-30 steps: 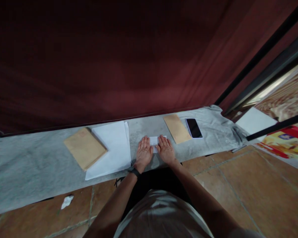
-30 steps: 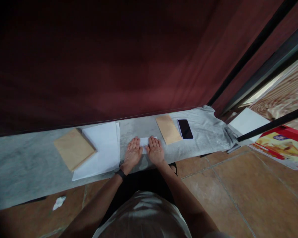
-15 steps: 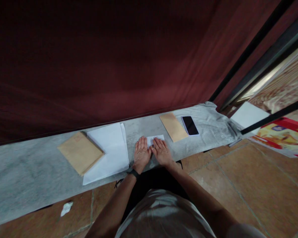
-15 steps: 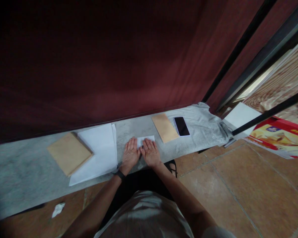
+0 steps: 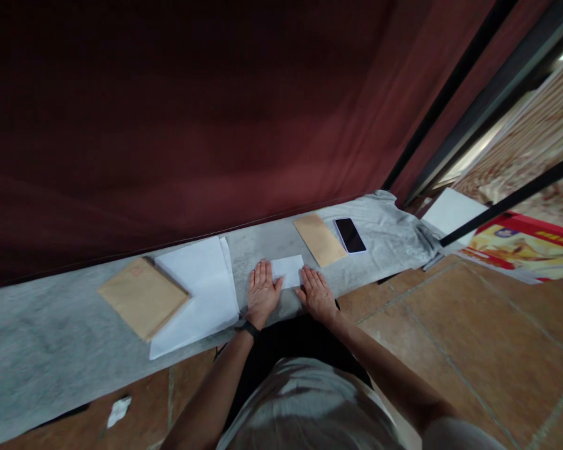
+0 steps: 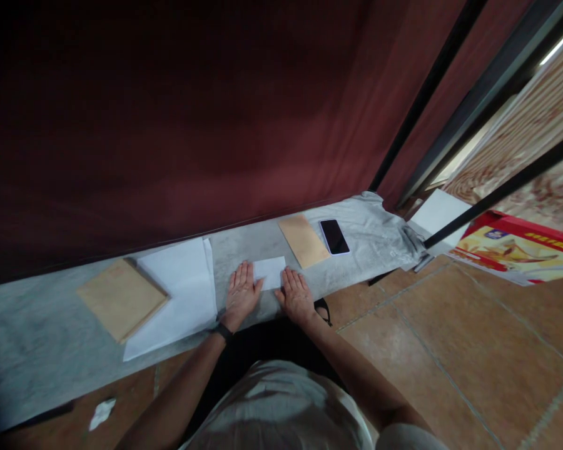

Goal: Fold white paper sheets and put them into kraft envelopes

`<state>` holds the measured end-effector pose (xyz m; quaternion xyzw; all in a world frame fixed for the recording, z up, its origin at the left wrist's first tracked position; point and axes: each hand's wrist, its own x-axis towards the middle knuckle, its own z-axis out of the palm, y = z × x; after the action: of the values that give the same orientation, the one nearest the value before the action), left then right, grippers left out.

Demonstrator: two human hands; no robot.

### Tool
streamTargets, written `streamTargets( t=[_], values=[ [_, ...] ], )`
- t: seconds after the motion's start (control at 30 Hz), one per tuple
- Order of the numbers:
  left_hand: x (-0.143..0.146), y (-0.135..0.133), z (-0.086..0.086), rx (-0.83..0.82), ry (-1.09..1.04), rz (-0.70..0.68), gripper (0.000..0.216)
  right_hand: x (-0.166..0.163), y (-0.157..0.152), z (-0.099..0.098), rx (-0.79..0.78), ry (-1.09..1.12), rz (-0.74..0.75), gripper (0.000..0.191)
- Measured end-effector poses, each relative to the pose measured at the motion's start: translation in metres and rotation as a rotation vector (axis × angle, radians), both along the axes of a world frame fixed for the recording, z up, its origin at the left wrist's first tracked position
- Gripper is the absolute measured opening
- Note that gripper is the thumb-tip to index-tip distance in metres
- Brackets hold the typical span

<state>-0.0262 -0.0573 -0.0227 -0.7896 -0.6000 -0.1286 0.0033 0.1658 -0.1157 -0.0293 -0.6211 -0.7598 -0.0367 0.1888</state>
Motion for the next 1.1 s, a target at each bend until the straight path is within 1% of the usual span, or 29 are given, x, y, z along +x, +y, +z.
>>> streamTargets(
  t=[0.1, 0.23, 0.3, 0.4, 0.57, 0.7, 0.77, 0.8, 0.9, 0.97, 1.03, 1.1],
  values=[
    [0.000, -0.001, 0.002, 0.012, -0.011, -0.013, 0.068, 0.002, -0.007, 0.007, -0.018, -0.001, 0.018, 0.064],
    [0.000, -0.002, 0.006, 0.018, -0.014, -0.026, 0.067, -0.005, -0.017, 0.014, -0.053, 0.005, 0.188, 0.060],
    [0.000, -0.002, 0.008, 0.019, -0.006, -0.027, 0.067, -0.007, -0.020, 0.014, -0.071, 0.005, 0.227, 0.060],
    [0.001, -0.003, 0.009, 0.015, 0.003, -0.025, 0.067, -0.003, -0.023, 0.012, -0.082, -0.007, 0.223, 0.060],
    [0.000, -0.002, 0.009, 0.006, 0.006, -0.020, 0.066, 0.014, -0.025, 0.009, -0.056, -0.030, 0.202, 0.060],
    [0.000, -0.003, 0.011, -0.002, 0.015, -0.013, 0.064, 0.019, -0.026, 0.007, -0.045, -0.028, 0.200, 0.061],
    [0.003, -0.009, 0.012, -0.007, 0.020, -0.030, 0.061, 0.018, -0.026, 0.006, -0.044, -0.017, 0.198, 0.062],
    [0.006, -0.013, 0.013, -0.013, 0.021, -0.061, 0.060, 0.018, -0.026, 0.006, -0.044, -0.011, 0.199, 0.062],
    [0.015, -0.032, 0.013, -0.043, 0.027, -0.219, 0.057, 0.017, -0.026, 0.004, -0.043, 0.002, 0.200, 0.063],
    [0.018, -0.044, 0.012, -0.055, 0.034, -0.279, 0.059, 0.017, -0.027, 0.004, -0.043, 0.003, 0.197, 0.063],
    [0.016, -0.051, 0.012, -0.052, 0.036, -0.265, 0.062, 0.016, -0.027, 0.004, -0.041, 0.006, 0.191, 0.063],
    [0.008, -0.052, 0.011, -0.043, 0.034, -0.211, 0.065, 0.016, -0.027, 0.006, -0.039, 0.011, 0.184, 0.063]
  ],
)
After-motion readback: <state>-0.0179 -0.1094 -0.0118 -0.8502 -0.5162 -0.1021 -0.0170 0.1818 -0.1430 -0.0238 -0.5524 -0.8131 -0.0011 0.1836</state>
